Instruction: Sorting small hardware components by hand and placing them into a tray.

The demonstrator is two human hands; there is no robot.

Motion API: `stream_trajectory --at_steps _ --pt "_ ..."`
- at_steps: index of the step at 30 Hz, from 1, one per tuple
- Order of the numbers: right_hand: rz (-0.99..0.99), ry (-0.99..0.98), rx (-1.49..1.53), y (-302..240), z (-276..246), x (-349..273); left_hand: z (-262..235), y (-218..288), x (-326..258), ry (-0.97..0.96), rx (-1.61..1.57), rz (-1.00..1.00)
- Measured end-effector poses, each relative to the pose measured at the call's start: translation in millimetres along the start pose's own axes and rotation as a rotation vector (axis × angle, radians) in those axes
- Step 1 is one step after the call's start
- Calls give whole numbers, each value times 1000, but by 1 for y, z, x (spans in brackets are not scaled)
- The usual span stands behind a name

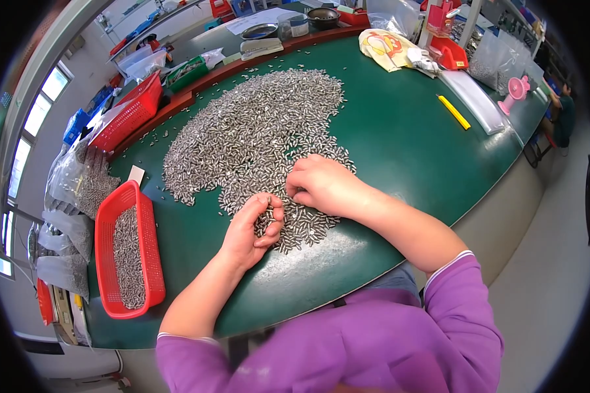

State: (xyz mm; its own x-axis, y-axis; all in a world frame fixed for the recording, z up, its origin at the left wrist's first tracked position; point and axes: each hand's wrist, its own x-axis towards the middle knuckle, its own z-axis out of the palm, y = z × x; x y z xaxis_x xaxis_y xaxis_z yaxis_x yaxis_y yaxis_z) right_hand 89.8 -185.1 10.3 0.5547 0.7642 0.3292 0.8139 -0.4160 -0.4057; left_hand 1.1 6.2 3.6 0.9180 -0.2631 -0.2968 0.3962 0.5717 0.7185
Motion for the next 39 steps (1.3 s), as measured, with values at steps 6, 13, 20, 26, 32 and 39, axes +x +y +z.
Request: stream_trajectory --at_steps 6,13,20,26,32,39 --pt "-34 59 -12 2 12 1 -1 0 1 -8 -18 -9" --pt "82 66 52 7 -18 2 -2 1 0 -14 -22 1" --pt "88 -59 10 2 -3 1 -1 0 0 -29 -22 13" --pt "69 29 42 5 1 3 -2 -1 0 -15 4 11" --pt "93 106 19 9 -6 2 -1 0 1 -28 10 6" --pt "113 19 -8 6 2 2 2 1 0 -9 21 -6"
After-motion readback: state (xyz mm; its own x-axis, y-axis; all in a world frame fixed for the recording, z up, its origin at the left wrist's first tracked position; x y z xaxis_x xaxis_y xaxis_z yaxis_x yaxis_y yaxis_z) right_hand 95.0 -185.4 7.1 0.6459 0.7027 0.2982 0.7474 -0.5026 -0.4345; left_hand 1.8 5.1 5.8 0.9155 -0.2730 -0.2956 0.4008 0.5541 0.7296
